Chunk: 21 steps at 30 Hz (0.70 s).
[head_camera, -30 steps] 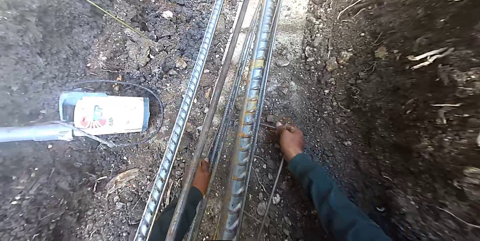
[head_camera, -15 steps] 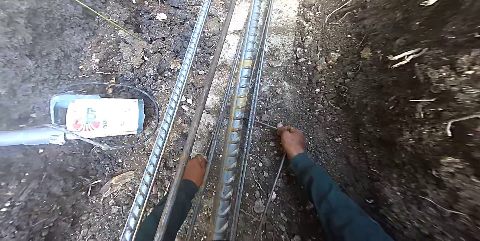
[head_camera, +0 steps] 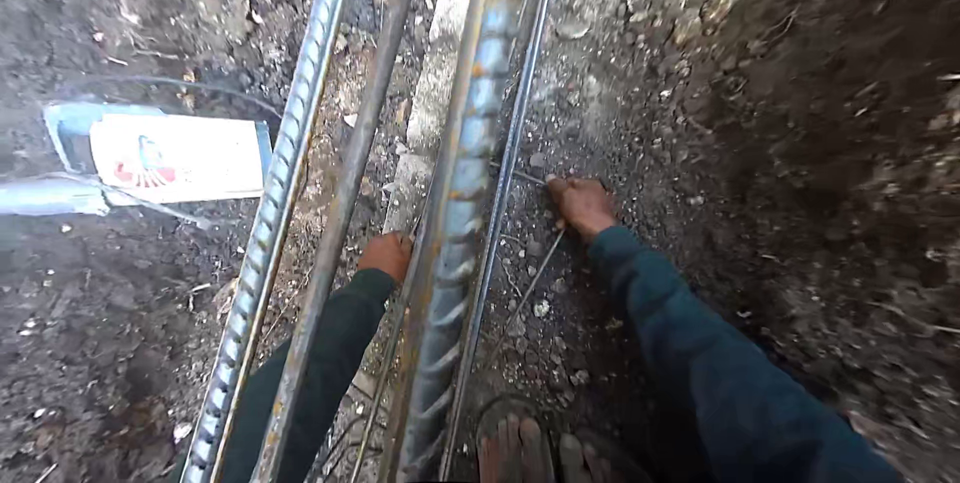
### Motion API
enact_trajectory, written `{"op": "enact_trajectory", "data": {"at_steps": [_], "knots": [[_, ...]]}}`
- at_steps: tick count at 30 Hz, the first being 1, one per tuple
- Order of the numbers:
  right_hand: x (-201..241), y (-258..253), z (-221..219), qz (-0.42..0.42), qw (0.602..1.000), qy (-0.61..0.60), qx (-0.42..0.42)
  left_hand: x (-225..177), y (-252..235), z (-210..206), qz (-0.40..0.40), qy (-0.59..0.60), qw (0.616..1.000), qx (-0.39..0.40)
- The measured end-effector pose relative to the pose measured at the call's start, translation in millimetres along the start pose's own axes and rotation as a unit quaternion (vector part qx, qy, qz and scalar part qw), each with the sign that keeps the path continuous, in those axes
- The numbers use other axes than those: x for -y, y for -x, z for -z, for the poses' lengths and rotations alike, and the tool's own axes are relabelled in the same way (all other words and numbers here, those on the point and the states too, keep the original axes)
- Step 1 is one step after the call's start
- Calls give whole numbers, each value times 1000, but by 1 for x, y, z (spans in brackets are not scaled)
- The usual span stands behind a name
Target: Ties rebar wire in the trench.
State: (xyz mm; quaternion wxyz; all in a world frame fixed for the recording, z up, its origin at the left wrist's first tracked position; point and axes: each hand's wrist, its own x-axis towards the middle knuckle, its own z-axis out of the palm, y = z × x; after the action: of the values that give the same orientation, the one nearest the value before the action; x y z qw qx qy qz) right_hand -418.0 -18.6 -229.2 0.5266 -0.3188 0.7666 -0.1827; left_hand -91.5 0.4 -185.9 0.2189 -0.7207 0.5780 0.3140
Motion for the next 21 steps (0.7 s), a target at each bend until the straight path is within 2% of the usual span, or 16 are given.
{"op": "enact_trajectory", "data": {"at_steps": [7,10,12,15,18,21], "knots": [[5,1,0,2,999,-32,-3,1,-2,8,8,-12,1000,25],[8,0,-1,-5,998,-53,-17,29,-24,-8,-10,3,1000,19],[7,1,-4,-20,992,-121,-24,51,-39,-23,-23,27,999,5],[8,7,-15,-48,972,-230,-19,28,-17,-9,-1,-7,1000,9],[11,7,-17,-55,978,-196,-38,1,5,13,20,-64,998,16],[11,9,-8,-55,985,-145,-79,-7,16,20,22,-84,996,21]]}}
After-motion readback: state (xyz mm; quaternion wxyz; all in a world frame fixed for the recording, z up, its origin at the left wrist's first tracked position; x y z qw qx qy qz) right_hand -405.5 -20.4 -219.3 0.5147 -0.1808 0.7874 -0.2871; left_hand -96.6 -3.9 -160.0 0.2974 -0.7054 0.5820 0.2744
